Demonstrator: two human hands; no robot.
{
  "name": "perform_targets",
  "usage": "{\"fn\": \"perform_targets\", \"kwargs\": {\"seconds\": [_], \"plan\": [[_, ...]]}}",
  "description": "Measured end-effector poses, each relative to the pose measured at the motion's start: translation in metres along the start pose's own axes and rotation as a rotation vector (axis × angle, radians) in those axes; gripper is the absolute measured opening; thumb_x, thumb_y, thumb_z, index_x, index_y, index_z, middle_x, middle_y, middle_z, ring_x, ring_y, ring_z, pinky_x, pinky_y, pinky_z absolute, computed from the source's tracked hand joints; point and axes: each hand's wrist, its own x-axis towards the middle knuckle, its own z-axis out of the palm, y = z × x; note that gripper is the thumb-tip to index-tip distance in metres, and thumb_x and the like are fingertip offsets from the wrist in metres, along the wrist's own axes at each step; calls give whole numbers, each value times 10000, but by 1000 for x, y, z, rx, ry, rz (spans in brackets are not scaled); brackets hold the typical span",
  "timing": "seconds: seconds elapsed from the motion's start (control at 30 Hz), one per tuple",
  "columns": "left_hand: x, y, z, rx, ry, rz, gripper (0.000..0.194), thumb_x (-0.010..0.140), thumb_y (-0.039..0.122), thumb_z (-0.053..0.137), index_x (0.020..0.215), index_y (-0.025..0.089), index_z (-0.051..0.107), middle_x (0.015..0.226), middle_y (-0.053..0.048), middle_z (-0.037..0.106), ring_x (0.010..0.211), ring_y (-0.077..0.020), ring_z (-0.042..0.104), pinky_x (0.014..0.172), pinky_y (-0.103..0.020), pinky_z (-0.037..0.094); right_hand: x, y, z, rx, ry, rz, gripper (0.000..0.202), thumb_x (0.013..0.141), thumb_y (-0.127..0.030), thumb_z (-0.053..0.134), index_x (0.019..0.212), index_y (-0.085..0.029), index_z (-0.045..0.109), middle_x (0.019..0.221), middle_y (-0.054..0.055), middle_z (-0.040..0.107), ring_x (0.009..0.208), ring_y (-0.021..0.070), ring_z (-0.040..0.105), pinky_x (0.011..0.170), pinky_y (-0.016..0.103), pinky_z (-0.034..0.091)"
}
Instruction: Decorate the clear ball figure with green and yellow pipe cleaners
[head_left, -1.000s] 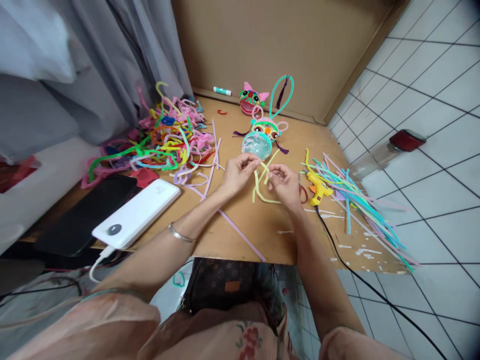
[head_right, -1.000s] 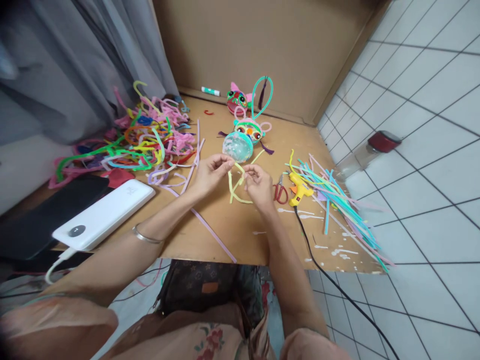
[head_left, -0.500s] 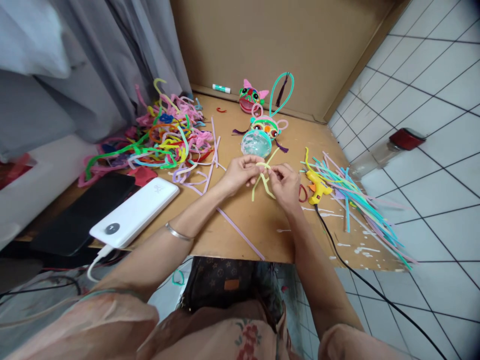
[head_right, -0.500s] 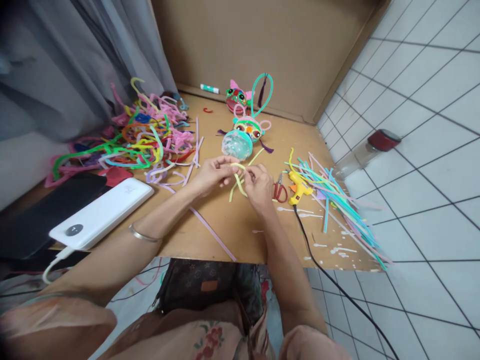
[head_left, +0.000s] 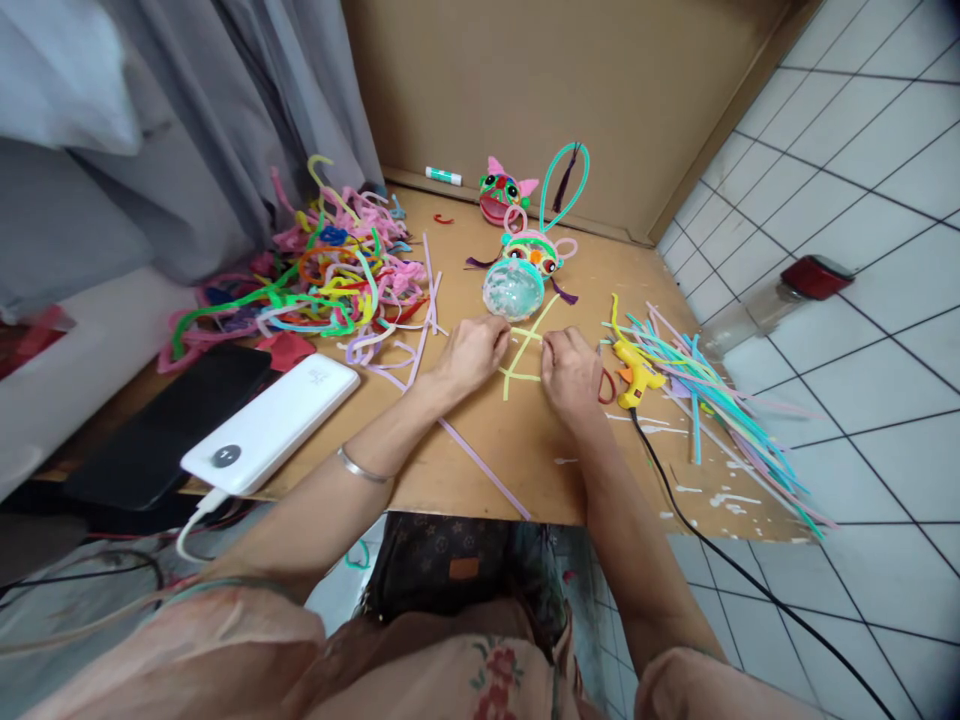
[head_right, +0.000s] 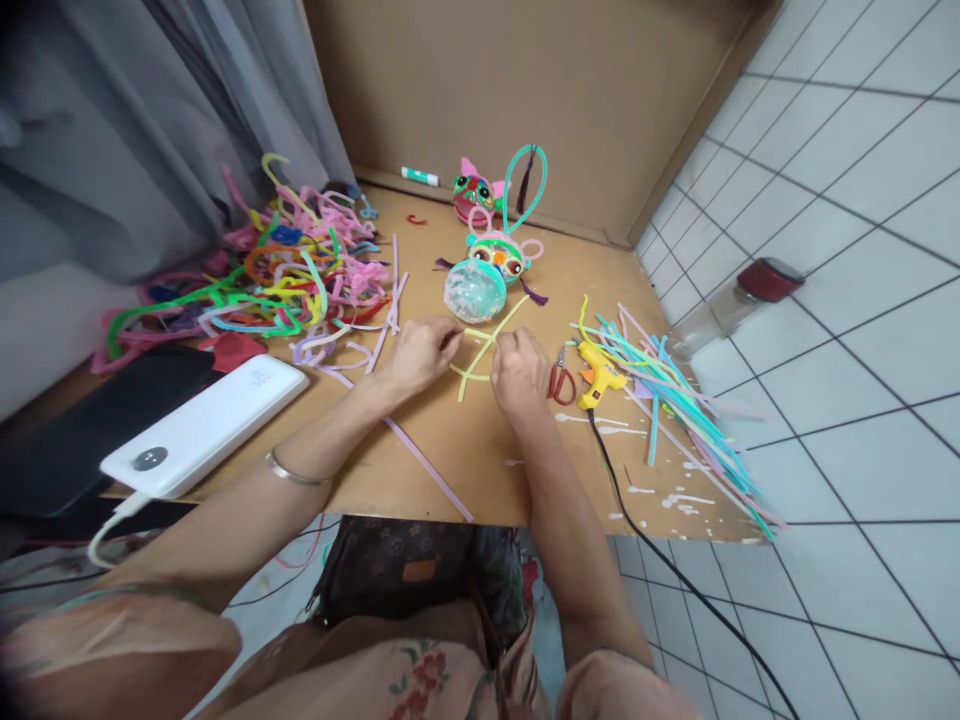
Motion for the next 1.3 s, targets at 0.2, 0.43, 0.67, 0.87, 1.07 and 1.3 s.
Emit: {"fn": "perform_targets", "kwargs": {"seconds": [0.2, 0.43, 0.67, 0.87, 1.07, 1.3], "plan": [[-4, 20, -9, 295, -150, -100, 204, 860, 180, 481, 874, 127, 678, 837, -163, 688, 745, -246, 643, 685, -316, 428, -1, -13, -1, -249, -123, -31, 181, 870, -151, 460, 879, -122, 639, 874, 155, 623, 798, 242, 550, 693, 340, 357], [-6, 21, -4, 193, -154, -194, 146, 811, 134, 515, 844, 130, 657, 721, -121, 659, 700, -222, 622, 669, -294, 407, -5, -14, 13, 82, -33, 137, 121, 798, -138, 474, 746, -190, 570, 632, 20, 563, 583, 155, 475, 579, 278, 278], [-5, 30, 14, -522, 299, -284, 135, 799, 165, 528, 671, 185, 492, 584, 37, 499, 548, -99, 454, 582, -218, 360, -1, -25, 17, 769, 388, 493, 95, 758, -185, 457, 689, -238, 418, 550, -75, 434, 510, 105, 446, 528, 228, 346], [-3, 36, 19, -754, 401, -375, 153, 827, 221, 543, 702, 194, 460, 615, 48, 481, 551, -83, 437, 552, -201, 362, -1, -34, 20, 914, 406, 507, 63, 778, -232, 469, 730, -242, 429, 563, -77, 432, 520, 99, 477, 527, 219, 383], [-2, 38, 16, -804, 426, -386, 165, 813, 166, 539, 680, 194, 446, 603, 46, 473, 553, -84, 436, 557, -206, 369, -2, -33, 18, 890, 419, 493, 61, 774, -243, 467, 721, -243, 439, 579, -64, 451, 526, 109, 483, 528, 237, 389], [-1, 41, 14, -825, 430, -416, 149, 808, 150, 527, 678, 193, 467, 578, 52, 467, 537, -86, 445, 539, -207, 367, -2, -33, 17, 897, 406, 508, 64, 773, -239, 476, 720, -242, 440, 578, -65, 466, 527, 103, 479, 539, 234, 395]]}}
